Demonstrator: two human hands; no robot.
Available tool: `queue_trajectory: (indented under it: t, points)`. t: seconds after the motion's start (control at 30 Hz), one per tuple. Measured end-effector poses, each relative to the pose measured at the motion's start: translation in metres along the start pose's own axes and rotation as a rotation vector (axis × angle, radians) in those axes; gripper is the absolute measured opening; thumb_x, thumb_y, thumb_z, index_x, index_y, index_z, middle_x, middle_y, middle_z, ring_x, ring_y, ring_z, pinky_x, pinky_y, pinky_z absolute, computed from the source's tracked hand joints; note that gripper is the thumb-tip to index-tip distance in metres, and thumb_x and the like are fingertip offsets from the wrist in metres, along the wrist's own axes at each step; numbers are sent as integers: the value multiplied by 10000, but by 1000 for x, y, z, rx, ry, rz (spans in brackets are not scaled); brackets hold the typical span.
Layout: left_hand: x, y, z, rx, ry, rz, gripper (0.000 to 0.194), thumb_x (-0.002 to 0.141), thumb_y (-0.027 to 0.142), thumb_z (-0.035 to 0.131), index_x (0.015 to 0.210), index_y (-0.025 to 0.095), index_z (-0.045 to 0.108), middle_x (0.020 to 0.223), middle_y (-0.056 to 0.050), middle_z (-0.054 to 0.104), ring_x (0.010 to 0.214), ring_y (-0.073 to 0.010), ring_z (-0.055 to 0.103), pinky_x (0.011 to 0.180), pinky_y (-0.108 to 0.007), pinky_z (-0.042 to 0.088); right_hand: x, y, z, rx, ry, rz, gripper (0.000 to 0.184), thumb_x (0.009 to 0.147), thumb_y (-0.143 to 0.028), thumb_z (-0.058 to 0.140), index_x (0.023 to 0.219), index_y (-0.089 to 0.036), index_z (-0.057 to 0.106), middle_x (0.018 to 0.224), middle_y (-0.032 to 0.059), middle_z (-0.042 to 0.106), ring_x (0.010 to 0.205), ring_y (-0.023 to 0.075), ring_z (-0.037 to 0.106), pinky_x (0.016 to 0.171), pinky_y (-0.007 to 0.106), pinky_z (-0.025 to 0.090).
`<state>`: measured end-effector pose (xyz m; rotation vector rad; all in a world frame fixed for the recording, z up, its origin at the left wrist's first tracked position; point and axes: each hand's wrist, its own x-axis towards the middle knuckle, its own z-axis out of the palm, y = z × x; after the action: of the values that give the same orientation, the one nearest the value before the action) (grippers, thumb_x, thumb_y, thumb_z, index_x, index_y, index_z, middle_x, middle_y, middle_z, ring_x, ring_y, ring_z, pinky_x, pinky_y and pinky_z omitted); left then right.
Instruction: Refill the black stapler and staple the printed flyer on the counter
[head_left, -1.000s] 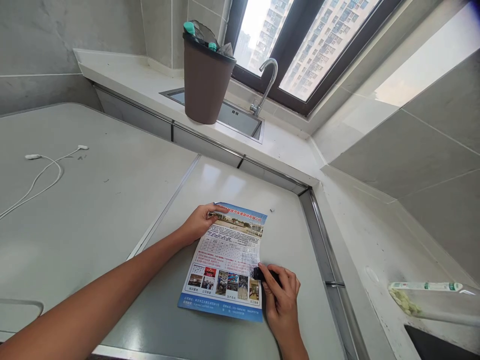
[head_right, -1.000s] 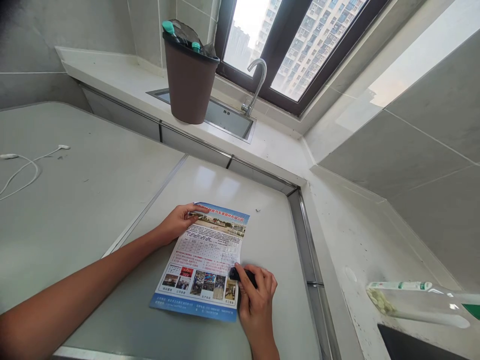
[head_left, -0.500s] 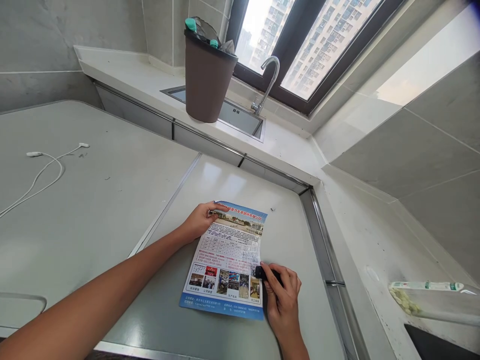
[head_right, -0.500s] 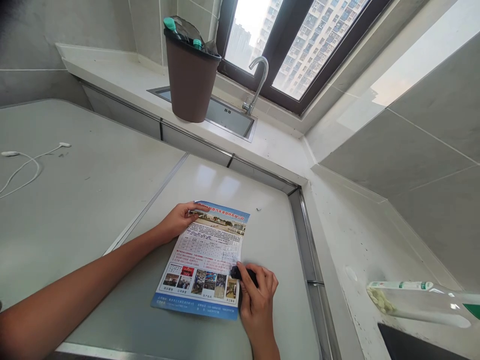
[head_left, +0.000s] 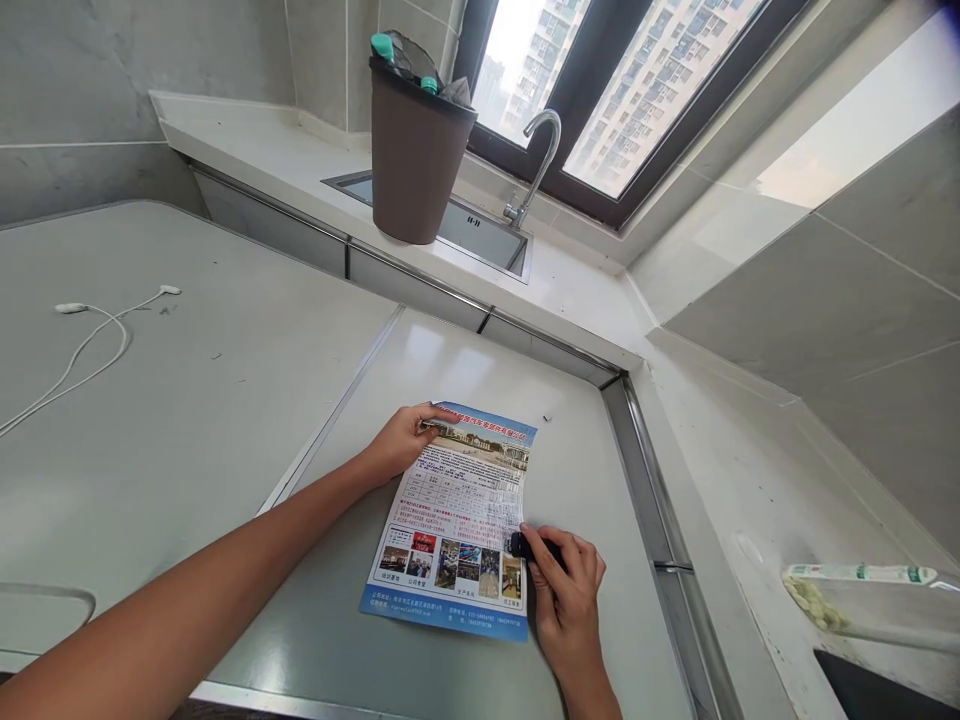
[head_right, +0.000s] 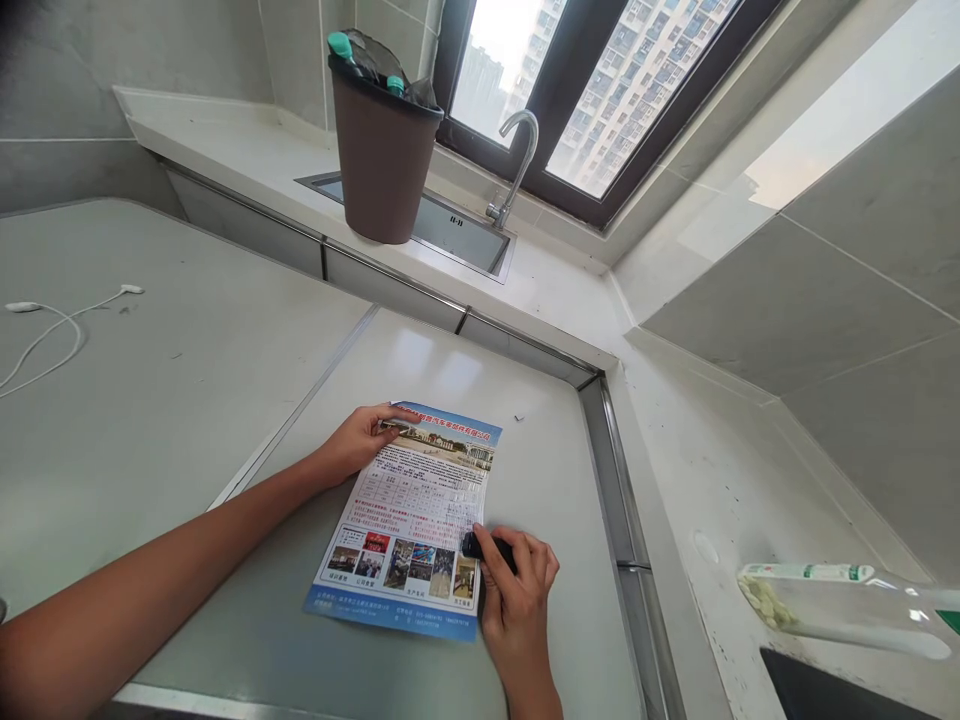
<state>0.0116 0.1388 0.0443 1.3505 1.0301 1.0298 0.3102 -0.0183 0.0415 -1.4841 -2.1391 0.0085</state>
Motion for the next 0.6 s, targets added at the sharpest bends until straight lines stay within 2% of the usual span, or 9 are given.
queue_trajectory:
  t: [0.37,0.6]
  points:
    - [0,1,0,-12,-9,24,347,840,282,605,1136,211,771,1297,-96,676,1176,-272,642,966,-388,537,-2,0,-2,-2,-11,3,493,1001,-177,451,1431,-396,550,1231,65,602,1125,288,510,951,513,369]
    - [-1,3,1,-22,-8,-19,338,839,297,615,1122,203,774,1325,-106,658,1176,-287,644,906,-375,562,-2,2,-2,-4,-13,-8,489,993,-184,464,1424,-394,558,1226,64,609,1124,290,516,958,517,364]
